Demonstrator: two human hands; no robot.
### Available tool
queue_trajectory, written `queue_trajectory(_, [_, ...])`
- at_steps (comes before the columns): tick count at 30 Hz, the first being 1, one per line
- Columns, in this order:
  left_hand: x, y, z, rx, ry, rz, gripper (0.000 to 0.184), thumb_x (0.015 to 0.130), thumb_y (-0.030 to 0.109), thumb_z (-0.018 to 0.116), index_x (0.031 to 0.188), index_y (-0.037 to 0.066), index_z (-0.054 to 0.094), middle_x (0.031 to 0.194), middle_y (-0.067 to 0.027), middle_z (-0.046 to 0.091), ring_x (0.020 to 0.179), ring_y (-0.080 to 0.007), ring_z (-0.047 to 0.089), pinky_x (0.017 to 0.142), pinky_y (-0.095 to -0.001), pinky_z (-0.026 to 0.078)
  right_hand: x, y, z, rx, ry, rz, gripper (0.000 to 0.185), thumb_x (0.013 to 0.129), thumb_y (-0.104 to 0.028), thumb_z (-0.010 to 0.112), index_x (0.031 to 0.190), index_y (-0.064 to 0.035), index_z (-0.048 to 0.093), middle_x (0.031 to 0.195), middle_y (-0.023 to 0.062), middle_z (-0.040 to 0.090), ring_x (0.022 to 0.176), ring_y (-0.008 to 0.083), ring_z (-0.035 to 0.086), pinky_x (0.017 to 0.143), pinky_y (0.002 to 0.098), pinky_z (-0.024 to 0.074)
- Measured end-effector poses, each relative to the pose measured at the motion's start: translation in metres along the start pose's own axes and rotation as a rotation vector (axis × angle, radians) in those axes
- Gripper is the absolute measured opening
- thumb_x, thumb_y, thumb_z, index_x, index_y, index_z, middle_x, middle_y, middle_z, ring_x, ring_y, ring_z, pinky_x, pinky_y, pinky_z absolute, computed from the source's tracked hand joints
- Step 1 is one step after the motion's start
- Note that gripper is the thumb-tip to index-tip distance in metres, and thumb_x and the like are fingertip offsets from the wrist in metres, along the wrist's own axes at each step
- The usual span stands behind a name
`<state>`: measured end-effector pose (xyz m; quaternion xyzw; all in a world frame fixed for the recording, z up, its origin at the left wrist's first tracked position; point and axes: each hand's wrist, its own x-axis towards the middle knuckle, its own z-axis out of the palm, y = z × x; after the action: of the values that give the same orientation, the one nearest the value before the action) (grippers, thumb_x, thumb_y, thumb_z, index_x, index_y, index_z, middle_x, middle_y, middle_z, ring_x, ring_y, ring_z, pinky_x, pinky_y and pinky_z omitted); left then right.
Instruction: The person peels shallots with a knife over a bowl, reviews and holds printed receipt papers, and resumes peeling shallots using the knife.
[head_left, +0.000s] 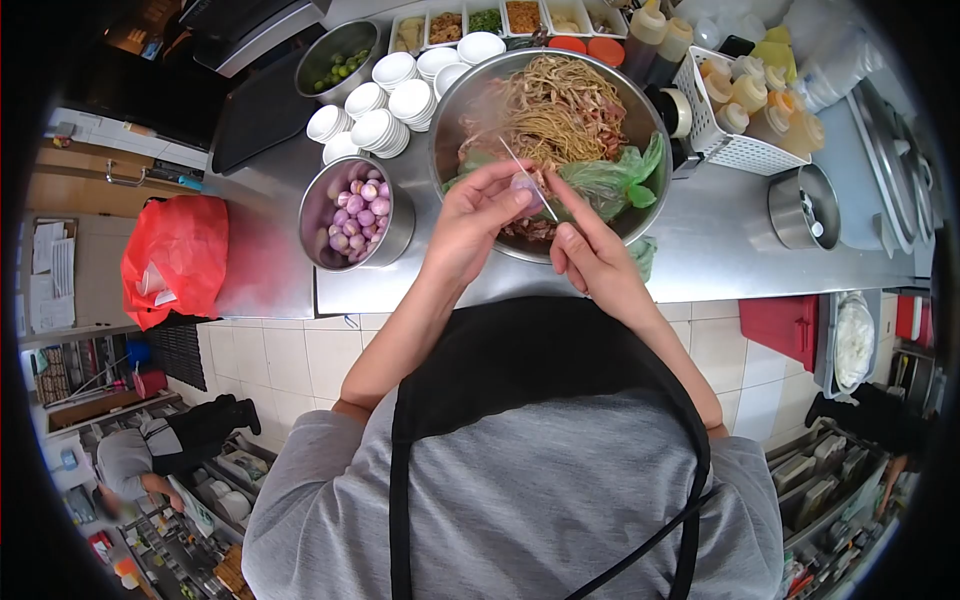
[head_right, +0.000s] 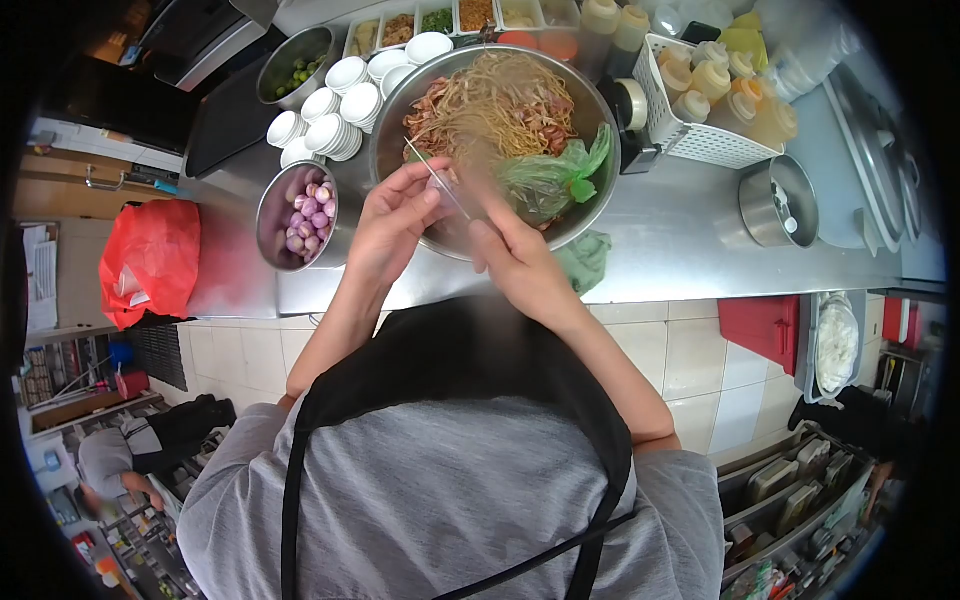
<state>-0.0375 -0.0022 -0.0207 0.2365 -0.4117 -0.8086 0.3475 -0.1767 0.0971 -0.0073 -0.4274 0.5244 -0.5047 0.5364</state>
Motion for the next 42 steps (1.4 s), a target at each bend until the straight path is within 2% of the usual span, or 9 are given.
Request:
queue_trajectory(1, [0.001, -0.004, 0.000, 0.035, 0.003, 0.034, 0.031, 0.081, 0.002, 0.055, 0.112, -0.001, 0.050, 0.104, -0.0108, 0.056, 0.093, -0.0166, 0.055, 0.081, -0.0290, 0.047, 0.001, 0.003, 0.001, -0.029, -0.016, -0.030, 0.041, 0.093, -0.020, 0.035, 0.134, -0.0178, 0.029, 0.063, -0.0010, 0.043, 0.046, 0.0029, 0.033, 0.041, 0.0152, 0.0281])
queue_trajectory(5, [0.001, -0.006, -0.002, 0.038, 0.007, 0.044, 0.032, 0.079, -0.001, 0.056, 0.111, -0.001, 0.051, 0.103, -0.0105, 0.056, 0.093, -0.0160, 0.055, 0.080, -0.0288, 0.047, 0.003, 0.004, -0.003, -0.021, -0.023, -0.005, 0.040, 0.093, -0.020, 0.035, 0.134, -0.0186, 0.031, 0.063, -0.0013, 0.043, 0.045, 0.0029, 0.032, 0.040, 0.0149, 0.0279])
queue_trajectory(8, [-0.001, -0.004, -0.003, 0.069, -0.034, 0.006, 0.037, 0.081, 0.005, 0.055, 0.117, 0.001, 0.047, 0.108, -0.0093, 0.054, 0.098, -0.0163, 0.053, 0.086, -0.0309, 0.042, 0.002, 0.007, -0.007, 0.015, 0.050, 0.058, 0.038, 0.091, -0.015, 0.040, 0.129, -0.0144, 0.040, 0.067, -0.0017, 0.044, 0.059, 0.0046, 0.041, 0.054, 0.0180, 0.0359])
queue_trajectory(20, [-0.006, -0.007, -0.024, -0.337, -0.086, -0.290, 0.038, 0.084, 0.009, 0.052, 0.119, -0.004, 0.043, 0.110, -0.0157, 0.053, 0.102, -0.0278, 0.053, 0.090, -0.0334, 0.043, -0.008, 0.028, -0.023, -0.014, 0.147, 0.128, 0.038, 0.093, -0.021, 0.035, 0.132, -0.0199, 0.035, 0.058, -0.0024, 0.040, 0.041, 0.0034, 0.032, 0.037, 0.0161, 0.0269])
queue_trajectory(22, [-0.004, -0.014, -0.030, -0.272, -0.048, -0.255, 0.037, 0.084, 0.010, 0.053, 0.117, -0.004, 0.044, 0.108, -0.0149, 0.053, 0.102, -0.0272, 0.053, 0.090, -0.0337, 0.043, -0.012, 0.027, -0.024, -0.052, 0.188, 0.128, 0.037, 0.093, -0.018, 0.036, 0.130, -0.0175, 0.038, 0.058, -0.0037, 0.037, 0.052, 0.0033, 0.034, 0.045, 0.0164, 0.0307])
queue_trajectory(32, [-0.001, -0.021, -0.044, -0.206, 0.030, -0.216, 0.033, 0.084, 0.011, 0.054, 0.113, -0.001, 0.047, 0.108, -0.0106, 0.053, 0.101, -0.0191, 0.051, 0.092, -0.0326, 0.041, -0.014, 0.046, -0.035, -0.368, 0.045, 0.187, 0.039, 0.091, -0.018, 0.040, 0.130, -0.0178, 0.038, 0.062, 0.0001, 0.044, 0.055, 0.0073, 0.041, 0.055, 0.0222, 0.0388])
queue_trajectory(35, [-0.001, -0.022, -0.038, -0.277, 0.067, -0.183, 0.031, 0.081, 0.005, 0.056, 0.111, -0.002, 0.048, 0.103, -0.0098, 0.056, 0.098, -0.0195, 0.054, 0.088, -0.0318, 0.044, -0.010, 0.039, -0.024, -0.300, 0.084, 0.110, 0.039, 0.091, -0.017, 0.041, 0.130, -0.0148, 0.037, 0.063, 0.0005, 0.045, 0.056, 0.0083, 0.041, 0.057, 0.0225, 0.0394])
queue_trajectory(37, [-0.001, -0.021, -0.033, -0.268, 0.085, -0.185, 0.030, 0.081, 0.004, 0.056, 0.110, -0.002, 0.048, 0.103, -0.0101, 0.056, 0.097, -0.0198, 0.055, 0.088, -0.0319, 0.044, -0.007, 0.033, -0.017, -0.138, 0.056, 0.049, 0.041, 0.093, -0.020, 0.037, 0.133, -0.0173, 0.032, 0.064, -0.0022, 0.040, 0.055, 0.0041, 0.035, 0.049, 0.0164, 0.0326])
queue_trajectory(42, [-0.002, -0.024, -0.027, -0.248, 0.080, -0.151, 0.028, 0.081, 0.003, 0.056, 0.107, -0.002, 0.049, 0.102, -0.0108, 0.056, 0.094, -0.0205, 0.056, 0.089, -0.0323, 0.045, 0.001, 0.024, -0.003, -0.181, -0.024, -0.064, 0.042, 0.093, -0.020, 0.037, 0.134, -0.0155, 0.031, 0.064, -0.0023, 0.040, 0.055, 0.0040, 0.036, 0.049, 0.0164, 0.0323])
